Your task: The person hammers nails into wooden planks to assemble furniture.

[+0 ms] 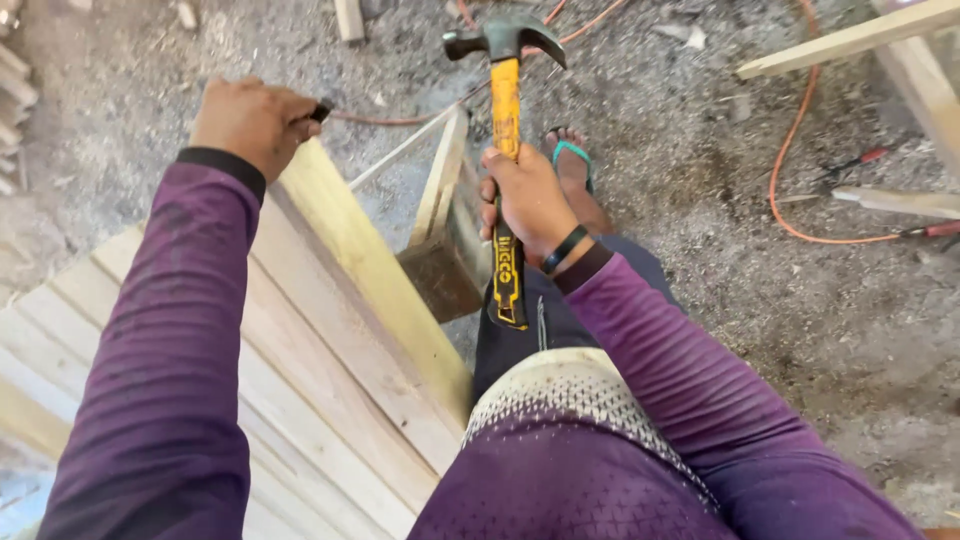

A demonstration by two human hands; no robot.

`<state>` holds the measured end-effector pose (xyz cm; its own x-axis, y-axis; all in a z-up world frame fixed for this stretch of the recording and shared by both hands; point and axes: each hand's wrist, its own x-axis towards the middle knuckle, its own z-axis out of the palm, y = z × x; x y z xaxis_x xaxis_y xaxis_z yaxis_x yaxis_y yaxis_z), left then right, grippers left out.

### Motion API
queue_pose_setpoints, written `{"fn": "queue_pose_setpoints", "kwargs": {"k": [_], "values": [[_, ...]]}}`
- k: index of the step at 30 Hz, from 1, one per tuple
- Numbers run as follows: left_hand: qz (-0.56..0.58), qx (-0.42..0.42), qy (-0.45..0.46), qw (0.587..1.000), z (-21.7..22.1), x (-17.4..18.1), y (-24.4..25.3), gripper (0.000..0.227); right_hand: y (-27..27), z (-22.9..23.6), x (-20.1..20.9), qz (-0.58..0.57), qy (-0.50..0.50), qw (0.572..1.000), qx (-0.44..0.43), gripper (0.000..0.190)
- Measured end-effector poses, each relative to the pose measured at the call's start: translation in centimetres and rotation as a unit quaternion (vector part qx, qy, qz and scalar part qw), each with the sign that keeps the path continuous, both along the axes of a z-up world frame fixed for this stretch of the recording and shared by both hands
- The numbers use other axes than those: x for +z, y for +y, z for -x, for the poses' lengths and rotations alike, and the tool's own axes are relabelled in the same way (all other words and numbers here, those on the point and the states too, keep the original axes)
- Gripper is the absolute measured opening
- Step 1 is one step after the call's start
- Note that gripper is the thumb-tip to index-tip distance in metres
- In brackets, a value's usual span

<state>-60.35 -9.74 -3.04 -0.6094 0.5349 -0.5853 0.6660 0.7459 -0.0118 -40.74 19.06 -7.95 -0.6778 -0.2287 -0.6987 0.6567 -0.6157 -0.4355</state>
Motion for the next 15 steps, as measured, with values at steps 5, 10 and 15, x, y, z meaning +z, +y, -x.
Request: {"fn": "queue_pose_setpoints", "kwargs": {"k": [5, 10, 15], "values": [[0.047, 0.012, -0.008, 0.999, -0.2, 0.9, 2.4, 0.029, 1.8, 0.5, 0.9, -0.02, -0.099, 0.994, -0.035, 0.016], [0.06, -0.023, -0.017, 0.998, 0.2, -0.1, 2.0, 0.033, -0.1, 0.2, 1.5, -0.017, -0.095, 0.995, -0.021, 0.013], [0.072, -0.026, -0.027, 0.997, 0.0, -0.5, 1.4, 0.035, -2.4, 0.1, 3.2, 0.008, -0.086, 0.996, 0.021, 0.016]]}}
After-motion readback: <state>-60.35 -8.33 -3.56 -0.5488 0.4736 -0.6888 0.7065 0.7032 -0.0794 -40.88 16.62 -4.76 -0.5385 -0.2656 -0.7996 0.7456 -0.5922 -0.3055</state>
